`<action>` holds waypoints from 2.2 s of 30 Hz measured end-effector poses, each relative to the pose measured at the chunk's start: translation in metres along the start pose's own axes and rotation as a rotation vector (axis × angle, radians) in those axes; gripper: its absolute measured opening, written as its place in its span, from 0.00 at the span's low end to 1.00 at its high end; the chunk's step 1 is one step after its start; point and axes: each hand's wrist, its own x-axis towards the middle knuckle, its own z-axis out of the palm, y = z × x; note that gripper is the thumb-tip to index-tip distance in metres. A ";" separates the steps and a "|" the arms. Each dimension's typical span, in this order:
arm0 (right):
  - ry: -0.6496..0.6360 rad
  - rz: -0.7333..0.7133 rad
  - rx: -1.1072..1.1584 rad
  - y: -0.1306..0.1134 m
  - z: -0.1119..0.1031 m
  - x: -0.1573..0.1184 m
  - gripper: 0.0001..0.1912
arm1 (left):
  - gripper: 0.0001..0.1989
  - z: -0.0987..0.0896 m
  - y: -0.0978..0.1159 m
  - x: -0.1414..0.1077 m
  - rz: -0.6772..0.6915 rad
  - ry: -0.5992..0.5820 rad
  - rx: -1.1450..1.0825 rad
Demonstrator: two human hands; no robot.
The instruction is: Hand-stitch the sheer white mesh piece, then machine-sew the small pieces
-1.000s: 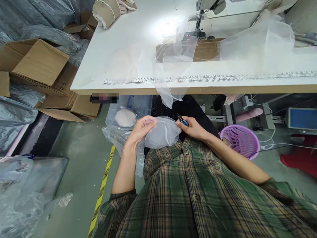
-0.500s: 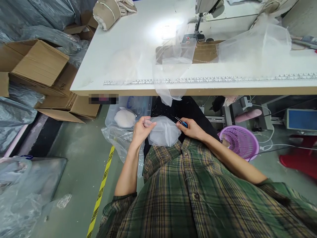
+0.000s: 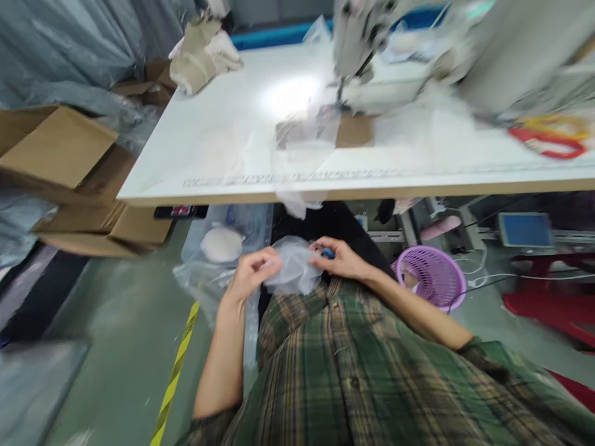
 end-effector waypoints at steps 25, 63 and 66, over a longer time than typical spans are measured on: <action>-0.007 -0.142 -0.071 -0.059 -0.019 -0.015 0.20 | 0.28 0.018 0.020 0.010 -0.264 -0.068 -0.174; 0.308 -0.363 -0.267 -0.047 0.007 0.027 0.20 | 0.22 0.042 0.029 0.060 0.099 0.120 -0.088; 0.333 -0.379 -0.248 -0.053 0.012 0.029 0.21 | 0.19 0.043 0.030 0.057 0.150 0.121 0.046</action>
